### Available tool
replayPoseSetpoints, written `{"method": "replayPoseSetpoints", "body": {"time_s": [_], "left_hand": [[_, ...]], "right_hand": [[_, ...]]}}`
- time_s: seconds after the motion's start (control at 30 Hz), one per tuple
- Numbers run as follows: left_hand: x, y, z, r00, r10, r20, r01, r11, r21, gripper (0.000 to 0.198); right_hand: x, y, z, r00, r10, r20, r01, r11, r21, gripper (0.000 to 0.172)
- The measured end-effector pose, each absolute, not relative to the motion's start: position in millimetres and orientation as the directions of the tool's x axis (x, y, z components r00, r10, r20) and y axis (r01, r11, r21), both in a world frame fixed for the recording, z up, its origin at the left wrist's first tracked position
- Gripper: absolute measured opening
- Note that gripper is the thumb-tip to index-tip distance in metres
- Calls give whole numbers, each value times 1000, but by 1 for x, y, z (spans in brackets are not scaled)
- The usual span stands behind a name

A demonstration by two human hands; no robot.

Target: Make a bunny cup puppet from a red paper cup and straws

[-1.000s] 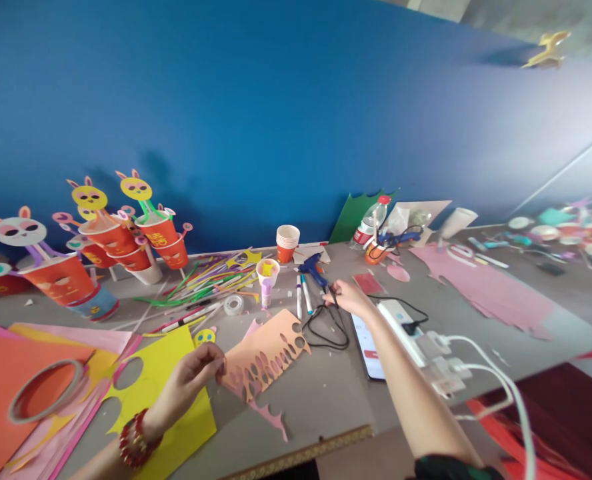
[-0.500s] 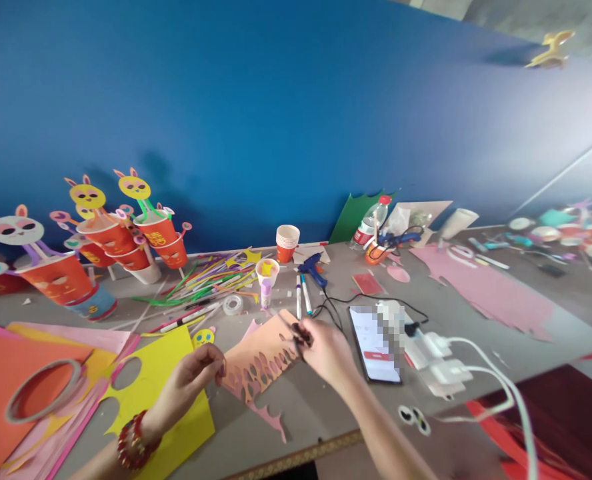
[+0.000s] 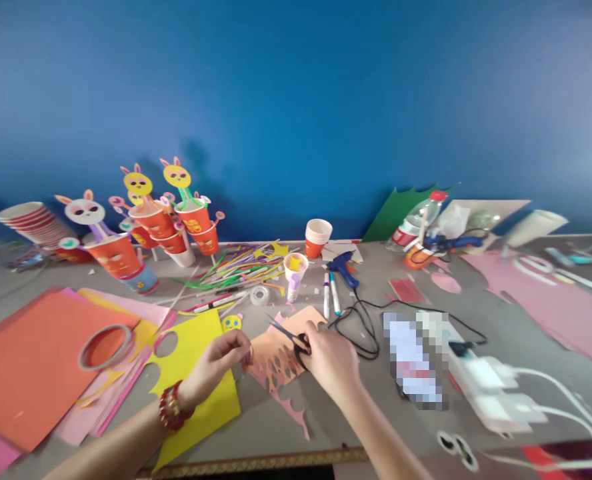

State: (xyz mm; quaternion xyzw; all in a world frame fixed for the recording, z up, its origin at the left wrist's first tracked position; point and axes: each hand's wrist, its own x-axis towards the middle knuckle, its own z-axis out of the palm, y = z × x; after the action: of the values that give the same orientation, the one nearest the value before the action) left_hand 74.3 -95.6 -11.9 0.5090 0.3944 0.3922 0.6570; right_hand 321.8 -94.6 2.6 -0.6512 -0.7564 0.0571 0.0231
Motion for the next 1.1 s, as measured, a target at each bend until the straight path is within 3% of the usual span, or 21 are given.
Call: {"method": "replayPoseSetpoints", "body": {"time_s": [0.17, 0.57, 0.77, 1.1], "left_hand": [[73, -95, -11, 381, 910, -160, -165, 238, 957, 37], [70, -93, -20, 335, 929, -160, -177, 229, 957, 35], [67, -90, -18, 303, 935, -185, -125, 232, 965, 37], [50, -75, 6, 163, 983, -83, -174, 111, 978, 30]], "right_hand": [[320, -95, -2, -220, 973, -64, 971, 213, -107, 7], [318, -91, 1, -206, 962, -180, 969, 175, -177, 14], [318, -93, -1, -170, 970, -175, 966, 130, -223, 12], [324, -96, -11, -192, 974, -123, 945, 150, -290, 15]]}}
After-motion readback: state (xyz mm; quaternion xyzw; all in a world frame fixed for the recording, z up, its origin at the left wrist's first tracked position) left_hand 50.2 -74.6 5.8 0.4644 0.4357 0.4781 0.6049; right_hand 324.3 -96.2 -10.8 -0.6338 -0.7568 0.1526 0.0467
